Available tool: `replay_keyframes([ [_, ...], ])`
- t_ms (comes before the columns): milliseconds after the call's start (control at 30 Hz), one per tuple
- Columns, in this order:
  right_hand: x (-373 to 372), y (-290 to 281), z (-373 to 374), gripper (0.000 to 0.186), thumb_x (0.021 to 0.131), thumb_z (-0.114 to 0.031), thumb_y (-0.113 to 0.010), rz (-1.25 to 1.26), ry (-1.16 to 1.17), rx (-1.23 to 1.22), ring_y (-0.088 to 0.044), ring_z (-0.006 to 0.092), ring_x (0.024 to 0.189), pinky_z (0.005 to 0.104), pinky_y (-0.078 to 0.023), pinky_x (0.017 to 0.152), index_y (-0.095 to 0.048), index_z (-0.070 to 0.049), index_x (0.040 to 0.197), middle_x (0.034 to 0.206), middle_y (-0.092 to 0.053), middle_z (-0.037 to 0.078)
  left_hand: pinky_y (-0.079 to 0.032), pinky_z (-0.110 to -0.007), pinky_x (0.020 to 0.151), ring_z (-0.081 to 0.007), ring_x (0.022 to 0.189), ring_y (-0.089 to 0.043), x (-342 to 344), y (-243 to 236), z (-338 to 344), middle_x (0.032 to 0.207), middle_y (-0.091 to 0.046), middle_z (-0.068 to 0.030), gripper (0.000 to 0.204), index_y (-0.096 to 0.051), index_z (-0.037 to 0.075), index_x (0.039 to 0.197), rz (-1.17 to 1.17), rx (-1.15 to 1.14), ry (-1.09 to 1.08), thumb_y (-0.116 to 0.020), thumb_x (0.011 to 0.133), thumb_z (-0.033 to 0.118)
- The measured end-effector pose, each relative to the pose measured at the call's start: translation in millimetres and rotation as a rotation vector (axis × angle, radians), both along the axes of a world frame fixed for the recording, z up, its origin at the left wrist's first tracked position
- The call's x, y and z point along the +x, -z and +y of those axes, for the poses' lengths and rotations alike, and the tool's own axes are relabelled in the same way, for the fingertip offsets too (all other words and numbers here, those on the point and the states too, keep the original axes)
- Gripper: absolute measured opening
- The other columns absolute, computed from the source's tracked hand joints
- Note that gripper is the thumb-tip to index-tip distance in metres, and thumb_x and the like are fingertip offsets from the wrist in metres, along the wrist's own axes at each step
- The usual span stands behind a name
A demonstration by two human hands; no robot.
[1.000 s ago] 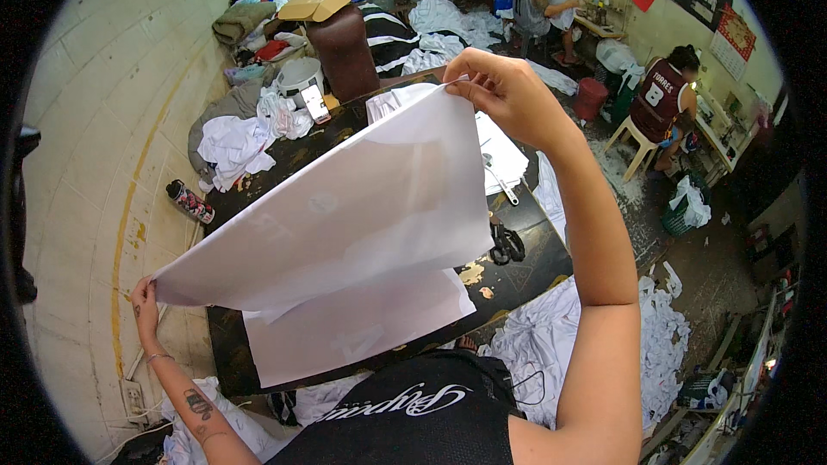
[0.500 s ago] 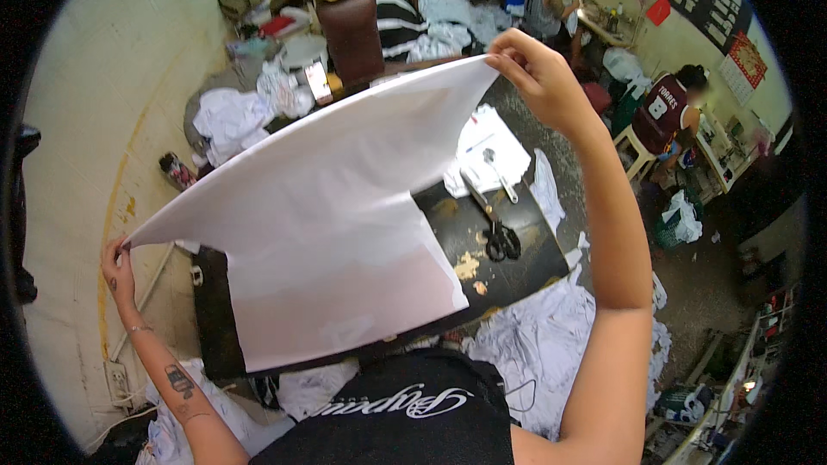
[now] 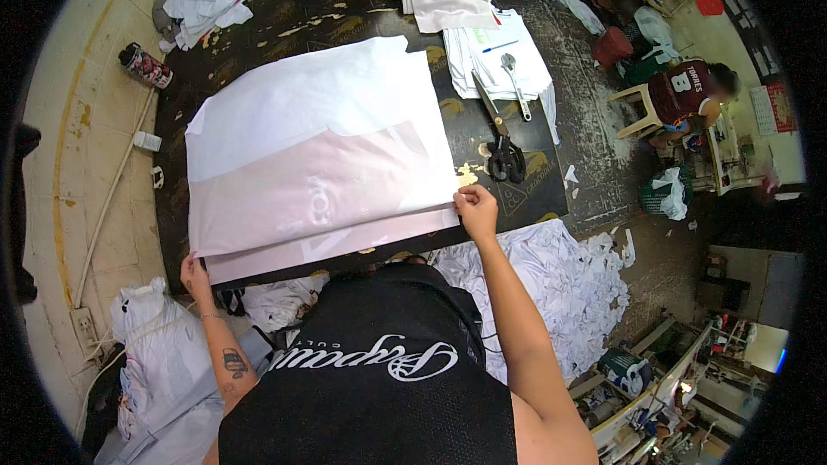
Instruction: The person cuts large white fabric sheets into smaller rectangles using shears on a work table. They then place a red and white jersey on the table, cut a section from it, and fold the cut fabric pieces into a stack.
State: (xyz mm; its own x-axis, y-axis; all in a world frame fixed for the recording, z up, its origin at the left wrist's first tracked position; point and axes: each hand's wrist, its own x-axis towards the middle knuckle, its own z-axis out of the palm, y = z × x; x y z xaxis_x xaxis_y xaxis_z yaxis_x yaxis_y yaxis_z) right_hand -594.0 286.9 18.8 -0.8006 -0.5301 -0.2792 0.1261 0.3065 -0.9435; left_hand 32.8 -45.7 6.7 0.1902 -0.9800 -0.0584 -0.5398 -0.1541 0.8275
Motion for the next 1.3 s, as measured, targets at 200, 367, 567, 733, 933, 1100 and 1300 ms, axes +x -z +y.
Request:
replay_keyframes([
  [200, -1.2, -4.8, 12.4, 0.032, 0.091, 0.002, -0.074, -0.119, 0.02, -0.049, -0.074, 0.0204, 0.076, 0.0317, -0.064, 0.067, -0.052, 0.003, 0.115, 0.088, -0.072, 0.015, -0.057, -0.03, 0.081, -0.0158, 0.094, -0.068, 7.5, 4.5, 6.3, 0.121, -0.071, -0.0092, 0.029, -0.069, 0.001, 0.127, 0.323, 0.086, -0.18, -0.068, 0.104, 0.018],
  [367, -0.2, -18.8, 31.5, 0.032, 0.088, 0.002, -0.076, -0.138, 0.03, 0.065, -0.074, 0.0197, 0.075, 0.0316, -0.064, 0.067, -0.053, 0.003, 0.111, 0.086, -0.072, 0.014, -0.058, -0.031, 0.089, -0.0154, 0.1, -0.066, 28.1, -0.3, 16.4, 0.114, -0.07, -0.0084, 0.033, -0.068, 0.0, 0.129, 0.33, 0.151, -0.126, -0.072, 0.101, 0.017],
  [567, 15.7, 9.9, 44.7, 0.036, 0.083, -0.008, -0.078, 0.448, -0.115, 0.351, -0.071, 0.0188, 0.068, 0.0344, -0.058, 0.066, -0.06, -0.002, 0.113, 0.082, -0.072, 0.01, -0.064, -0.031, 0.072, -0.0178, 0.084, -0.07, 28.1, 30.0, 35.0, 0.1, -0.071, -0.0127, 0.027, -0.071, -0.003, 0.121, 0.064, 0.206, -0.12, -0.074, 0.096, 0.008],
  [733, 14.7, 17.9, 47.5, 0.038, 0.086, -0.009, -0.074, 0.563, -0.275, 0.38, -0.067, 0.0262, 0.072, 0.0391, -0.055, 0.069, -0.064, -0.006, 0.122, 0.083, -0.067, 0.013, -0.061, -0.029, 0.07, -0.0166, 0.081, -0.071, 3.3, 0.0, 28.5, 0.1, -0.074, -0.0123, 0.025, -0.072, -0.003, 0.12, 0.101, 0.091, -0.075, -0.073, 0.097, 0.008],
  [933, 14.1, 11.6, 49.9, 0.032, 0.09, -0.002, -0.065, 0.564, -0.425, 0.408, -0.059, 0.0251, 0.079, 0.0365, -0.05, 0.074, -0.065, -0.004, 0.122, 0.098, -0.061, 0.013, -0.057, -0.026, 0.068, -0.0133, 0.078, -0.067, -6.1, -22.4, 37.3, 0.096, -0.071, -0.0082, 0.025, -0.074, 0.0, 0.119, 0.149, -0.016, -0.184, -0.073, 0.095, 0.004],
  [1100, 15.8, 9.0, 50.9, 0.033, 0.091, -0.001, -0.064, 0.6, -0.453, 0.375, -0.059, 0.0298, 0.086, 0.0389, -0.05, 0.08, -0.064, -0.004, 0.123, 0.102, -0.061, 0.014, -0.064, -0.03, 0.072, -0.0171, 0.079, -0.068, -5.7, 3.1, 52.2, 0.092, -0.067, -0.0098, 0.025, -0.073, -0.002, 0.119, 0.132, 0.157, -0.25, -0.069, 0.095, 0.0],
  [1300, 15.2, 7.2, 50.6, 0.032, 0.09, 0.0, -0.063, 0.592, -0.476, 0.381, -0.059, 0.0287, 0.085, 0.0388, -0.05, 0.079, -0.063, -0.004, 0.123, 0.101, -0.061, 0.014, -0.059, -0.027, 0.072, -0.0145, 0.074, -0.066, -12.4, -10.0, 43.8, 0.087, -0.067, -0.0068, 0.028, -0.073, -0.001, 0.119, 0.238, -0.171, -0.132, -0.075, 0.092, 0.005],
])
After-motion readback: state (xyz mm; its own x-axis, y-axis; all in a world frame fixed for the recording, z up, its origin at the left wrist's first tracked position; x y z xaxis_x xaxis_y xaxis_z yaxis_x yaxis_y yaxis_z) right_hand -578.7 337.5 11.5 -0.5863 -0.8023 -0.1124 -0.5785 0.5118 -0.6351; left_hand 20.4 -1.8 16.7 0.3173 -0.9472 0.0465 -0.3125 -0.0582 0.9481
